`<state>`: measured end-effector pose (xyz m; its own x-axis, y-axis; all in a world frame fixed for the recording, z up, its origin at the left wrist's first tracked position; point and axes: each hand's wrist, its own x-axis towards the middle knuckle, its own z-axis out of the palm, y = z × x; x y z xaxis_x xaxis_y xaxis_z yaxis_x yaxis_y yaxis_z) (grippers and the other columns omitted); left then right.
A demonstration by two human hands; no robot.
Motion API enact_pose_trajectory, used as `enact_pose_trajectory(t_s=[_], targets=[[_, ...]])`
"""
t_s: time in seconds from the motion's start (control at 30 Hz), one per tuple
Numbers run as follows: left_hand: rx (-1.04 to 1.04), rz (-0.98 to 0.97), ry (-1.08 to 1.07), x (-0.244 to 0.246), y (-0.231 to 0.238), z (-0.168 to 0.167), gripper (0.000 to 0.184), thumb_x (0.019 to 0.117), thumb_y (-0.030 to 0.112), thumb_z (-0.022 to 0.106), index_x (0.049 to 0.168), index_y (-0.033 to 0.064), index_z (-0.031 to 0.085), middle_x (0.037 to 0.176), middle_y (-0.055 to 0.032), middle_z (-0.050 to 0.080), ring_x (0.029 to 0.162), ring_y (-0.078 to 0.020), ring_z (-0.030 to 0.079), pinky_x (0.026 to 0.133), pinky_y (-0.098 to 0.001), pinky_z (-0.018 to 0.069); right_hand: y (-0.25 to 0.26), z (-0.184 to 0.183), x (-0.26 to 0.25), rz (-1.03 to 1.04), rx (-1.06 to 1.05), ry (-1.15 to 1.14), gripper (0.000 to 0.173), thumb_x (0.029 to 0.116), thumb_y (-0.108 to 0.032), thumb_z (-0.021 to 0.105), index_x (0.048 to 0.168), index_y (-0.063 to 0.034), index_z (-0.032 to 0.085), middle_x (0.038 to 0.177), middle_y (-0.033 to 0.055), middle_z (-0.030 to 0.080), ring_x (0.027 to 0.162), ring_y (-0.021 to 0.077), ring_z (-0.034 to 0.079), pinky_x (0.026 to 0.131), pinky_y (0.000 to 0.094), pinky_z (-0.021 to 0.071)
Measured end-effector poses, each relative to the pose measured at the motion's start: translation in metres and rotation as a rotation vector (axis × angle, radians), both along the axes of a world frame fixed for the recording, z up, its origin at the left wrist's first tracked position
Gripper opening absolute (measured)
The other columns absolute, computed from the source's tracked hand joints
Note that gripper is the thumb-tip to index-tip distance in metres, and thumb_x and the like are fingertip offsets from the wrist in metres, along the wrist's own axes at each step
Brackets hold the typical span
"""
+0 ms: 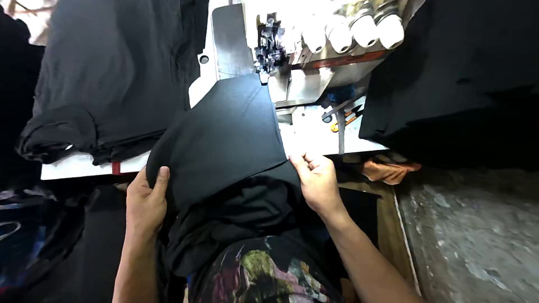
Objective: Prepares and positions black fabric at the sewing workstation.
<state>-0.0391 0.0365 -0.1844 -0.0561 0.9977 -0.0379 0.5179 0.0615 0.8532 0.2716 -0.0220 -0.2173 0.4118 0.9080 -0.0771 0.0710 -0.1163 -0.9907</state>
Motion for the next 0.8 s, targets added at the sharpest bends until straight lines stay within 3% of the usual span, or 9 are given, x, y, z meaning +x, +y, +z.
enact_pose_trajectory(t_s=[0.1, 0.13, 0.2, 0.27, 0.3, 0.37, 0.5, 0.7, 0.8], targets=[[0.013, -0.009, -0.027, 0.004, -0.005, -0.002, 0.027, 0.1059, 0.022, 0.052, 0.129, 0.0086, 0.058, 0.102, 0.0080, 0.070, 0.089, 0.0059, 0.068, 0.080, -0.0162, 0.0587, -0.002, -0.008, -0.001, -0.132, 0.061, 0.109, 0.008, 0.1031, -0.007, 0.057, 0.103, -0.0057, 0.065, 0.074, -0.0009, 0.065, 0.064, 0.0060, 0.063, 0.063, 0.0220, 0.0562], [0.017, -0.010, -0.027, 0.005, -0.006, -0.003, 0.028, 0.1061, 0.023, 0.051, 0.129, 0.0076, 0.058, 0.103, 0.0079, 0.069, 0.090, 0.0064, 0.067, 0.080, -0.0154, 0.0583, -0.003, -0.009, 0.001, -0.146, 0.056, 0.129, 0.012, 0.1019, -0.010, 0.060, 0.113, -0.0059, 0.059, 0.076, -0.0007, 0.066, 0.066, 0.0067, 0.064, 0.065, 0.0230, 0.0568], [0.015, -0.008, -0.013, 0.005, -0.008, -0.004, 0.028, 0.1064, 0.025, 0.051, 0.125, 0.0062, 0.058, 0.100, 0.0079, 0.067, 0.089, 0.0079, 0.066, 0.080, -0.0141, 0.0572, -0.007, -0.008, 0.008, -0.087, -0.017, 0.106, 0.047, 0.0921, -0.021, 0.075, 0.126, -0.0077, 0.045, 0.084, -0.0031, 0.064, 0.074, 0.0047, 0.064, 0.071, 0.0232, 0.0573], [0.010, -0.011, -0.005, 0.006, -0.008, -0.003, 0.028, 0.1065, 0.027, 0.051, 0.124, 0.0062, 0.059, 0.100, 0.0086, 0.067, 0.088, 0.0087, 0.065, 0.079, -0.0136, 0.0569, -0.010, -0.001, 0.013, 0.022, -0.120, -0.001, 0.061, 0.0785, -0.041, 0.087, 0.114, -0.0073, 0.051, 0.077, -0.0060, 0.059, 0.062, 0.0014, 0.055, 0.057, 0.0191, 0.0505], [0.008, -0.011, -0.010, 0.006, -0.008, -0.003, 0.027, 0.1063, 0.027, 0.051, 0.123, 0.0071, 0.059, 0.099, 0.0092, 0.068, 0.087, 0.0084, 0.066, 0.079, -0.0139, 0.0574, -0.010, 0.003, 0.014, 0.078, -0.161, -0.024, 0.051, 0.0765, -0.045, 0.088, 0.099, -0.0084, 0.061, 0.069, -0.0065, 0.057, 0.054, 0.0015, 0.050, 0.051, 0.0189, 0.0451], [0.014, -0.014, -0.021, 0.006, -0.007, -0.003, 0.025, 0.1058, 0.028, 0.053, 0.121, 0.0090, 0.060, 0.097, 0.0103, 0.068, 0.086, 0.0078, 0.066, 0.078, -0.0145, 0.0578, -0.009, 0.009, 0.016, 0.198, -0.169, -0.040, 0.033, 0.0881, -0.040, 0.080, 0.073, -0.0141, 0.066, 0.058, -0.0086, 0.053, 0.050, -0.0005, 0.044, 0.048, 0.0178, 0.0358], [0.043, -0.013, -0.042, 0.006, -0.006, -0.001, 0.023, 0.1049, 0.026, 0.055, 0.120, 0.0096, 0.061, 0.096, 0.0113, 0.069, 0.085, 0.0074, 0.067, 0.077, -0.0141, 0.0581, -0.008, 0.014, 0.016, 0.195, -0.058, -0.148, 0.017, 0.0933, -0.028, 0.076, 0.082, -0.0147, 0.077, 0.076, -0.0063, 0.072, 0.069, -0.0013, 0.064, 0.065, 0.0179, 0.0534], [0.080, -0.047, -0.028, 0.007, -0.005, 0.003, 0.027, 0.1012, 0.028, 0.061, 0.119, 0.0076, 0.063, 0.098, 0.0102, 0.070, 0.088, 0.0066, 0.067, 0.080, -0.0151, 0.0582, -0.006, 0.012, 0.015, 0.111, 0.028, -0.276, 0.013, 0.0838, -0.030, 0.084, 0.082, -0.0177, 0.078, 0.082, -0.0081, 0.074, 0.078, -0.0023, 0.067, 0.072, 0.0200, 0.0563], [0.086, -0.055, -0.008, 0.007, -0.003, 0.003, 0.027, 0.1012, 0.030, 0.061, 0.118, 0.0090, 0.063, 0.096, 0.0110, 0.070, 0.087, 0.0071, 0.067, 0.079, -0.0145, 0.0581, -0.005, 0.017, 0.015, 0.089, 0.019, -0.255, 0.017, 0.0793, -0.029, 0.088, 0.080, -0.0171, 0.077, 0.078, -0.0078, 0.073, 0.073, -0.0024, 0.066, 0.068, 0.0194, 0.0556]])
